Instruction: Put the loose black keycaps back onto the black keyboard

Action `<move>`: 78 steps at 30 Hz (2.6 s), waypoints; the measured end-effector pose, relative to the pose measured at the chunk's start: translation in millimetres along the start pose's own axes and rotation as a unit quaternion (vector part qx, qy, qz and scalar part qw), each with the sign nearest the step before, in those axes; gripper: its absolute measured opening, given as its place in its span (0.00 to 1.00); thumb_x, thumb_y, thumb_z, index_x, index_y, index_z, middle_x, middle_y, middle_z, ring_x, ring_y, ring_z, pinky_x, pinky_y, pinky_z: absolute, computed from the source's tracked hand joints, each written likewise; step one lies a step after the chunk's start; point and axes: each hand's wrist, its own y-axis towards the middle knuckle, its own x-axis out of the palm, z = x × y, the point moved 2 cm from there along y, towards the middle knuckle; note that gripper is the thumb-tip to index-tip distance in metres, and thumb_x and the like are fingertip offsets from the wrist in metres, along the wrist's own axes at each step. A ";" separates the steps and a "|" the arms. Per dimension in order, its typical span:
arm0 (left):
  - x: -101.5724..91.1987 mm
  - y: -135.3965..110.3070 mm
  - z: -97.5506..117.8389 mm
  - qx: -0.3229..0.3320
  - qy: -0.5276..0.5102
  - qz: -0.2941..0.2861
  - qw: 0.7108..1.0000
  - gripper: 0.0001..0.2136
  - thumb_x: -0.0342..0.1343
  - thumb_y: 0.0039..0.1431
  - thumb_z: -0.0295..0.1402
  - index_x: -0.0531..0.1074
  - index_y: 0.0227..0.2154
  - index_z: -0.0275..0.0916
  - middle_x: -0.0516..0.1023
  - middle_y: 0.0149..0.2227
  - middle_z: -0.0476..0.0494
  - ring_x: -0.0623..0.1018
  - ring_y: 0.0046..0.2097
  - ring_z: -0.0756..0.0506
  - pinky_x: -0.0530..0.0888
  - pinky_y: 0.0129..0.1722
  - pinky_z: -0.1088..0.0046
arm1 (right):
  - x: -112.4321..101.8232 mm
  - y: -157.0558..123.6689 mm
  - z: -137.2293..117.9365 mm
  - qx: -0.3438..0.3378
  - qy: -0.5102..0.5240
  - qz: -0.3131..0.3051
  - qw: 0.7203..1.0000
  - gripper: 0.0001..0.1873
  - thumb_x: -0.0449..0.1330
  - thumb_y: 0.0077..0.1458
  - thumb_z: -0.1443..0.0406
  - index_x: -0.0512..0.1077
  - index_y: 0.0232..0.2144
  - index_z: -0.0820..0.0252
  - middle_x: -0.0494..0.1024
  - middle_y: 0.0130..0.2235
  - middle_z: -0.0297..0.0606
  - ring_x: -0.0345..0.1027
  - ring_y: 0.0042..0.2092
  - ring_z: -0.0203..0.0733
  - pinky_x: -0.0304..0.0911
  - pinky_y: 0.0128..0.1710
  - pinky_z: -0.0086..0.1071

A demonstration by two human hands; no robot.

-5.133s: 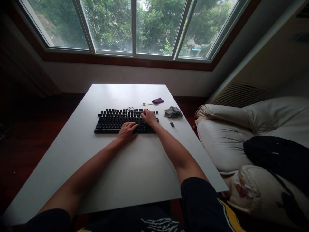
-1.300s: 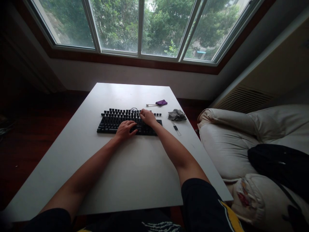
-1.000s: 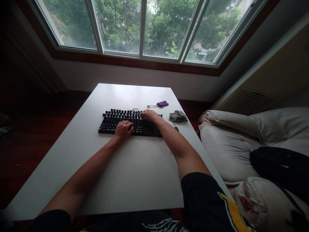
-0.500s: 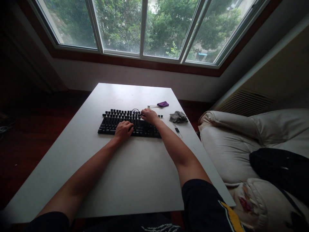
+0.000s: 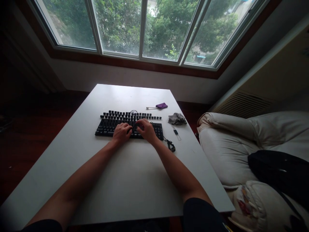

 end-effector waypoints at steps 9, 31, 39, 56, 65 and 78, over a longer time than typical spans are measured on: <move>-1.7 1.9 2.5 -0.008 0.005 -0.011 1.000 0.11 0.52 0.66 0.36 0.77 0.46 0.44 0.77 0.44 0.41 0.73 0.48 0.39 0.66 0.48 0.58 | 7.6 -7.3 -10.1 -0.038 0.086 0.057 0.994 0.12 0.60 0.56 0.69 0.75 0.43 0.55 0.72 0.38 0.36 0.66 0.36 0.38 0.66 0.37 0.33; 8.3 5.0 2.2 0.000 0.005 -0.011 1.000 0.11 0.53 0.66 0.36 0.77 0.47 0.44 0.76 0.45 0.40 0.72 0.48 0.39 0.66 0.47 0.58 | 10.7 -10.4 11.7 0.032 0.158 0.045 0.986 0.11 0.62 0.56 0.63 0.75 0.43 0.56 0.75 0.36 0.35 0.68 0.35 0.39 0.66 0.37 0.33; 7.1 4.8 5.1 -0.001 0.007 -0.011 1.000 0.12 0.52 0.66 0.37 0.77 0.46 0.44 0.75 0.45 0.40 0.71 0.48 0.38 0.67 0.48 0.57 | 6.6 -6.3 36.6 0.095 0.147 0.048 0.983 0.12 0.62 0.56 0.60 0.75 0.43 0.55 0.78 0.35 0.34 0.70 0.35 0.40 0.66 0.38 0.34; -1.8 3.8 12.1 0.000 0.008 -0.022 1.000 0.12 0.56 0.64 0.40 0.76 0.46 0.44 0.75 0.45 0.39 0.71 0.49 0.37 0.67 0.48 0.57 | 7.0 4.0 63.1 0.058 -0.076 -0.022 0.995 0.07 0.65 0.57 0.65 0.81 0.39 0.53 0.82 0.39 0.38 0.73 0.45 0.47 0.65 0.50 0.43; 1.4 4.0 11.0 0.008 0.014 -0.018 1.000 0.12 0.55 0.64 0.41 0.75 0.47 0.43 0.74 0.46 0.39 0.71 0.50 0.37 0.67 0.48 0.58 | 16.8 -3.8 57.5 0.000 -0.142 -0.015 0.990 0.07 0.62 0.60 0.67 0.78 0.40 0.55 0.77 0.41 0.42 0.67 0.48 0.49 0.62 0.53 0.44; 1.1 4.9 11.7 0.004 0.005 -0.027 1.000 0.12 0.55 0.64 0.40 0.75 0.47 0.44 0.74 0.46 0.38 0.70 0.50 0.37 0.67 0.49 0.57 | 2.2 2.5 41.4 0.069 0.033 0.060 0.995 0.10 0.53 0.63 0.60 0.70 0.31 0.55 0.74 0.33 0.35 0.68 0.38 0.43 0.65 0.45 0.39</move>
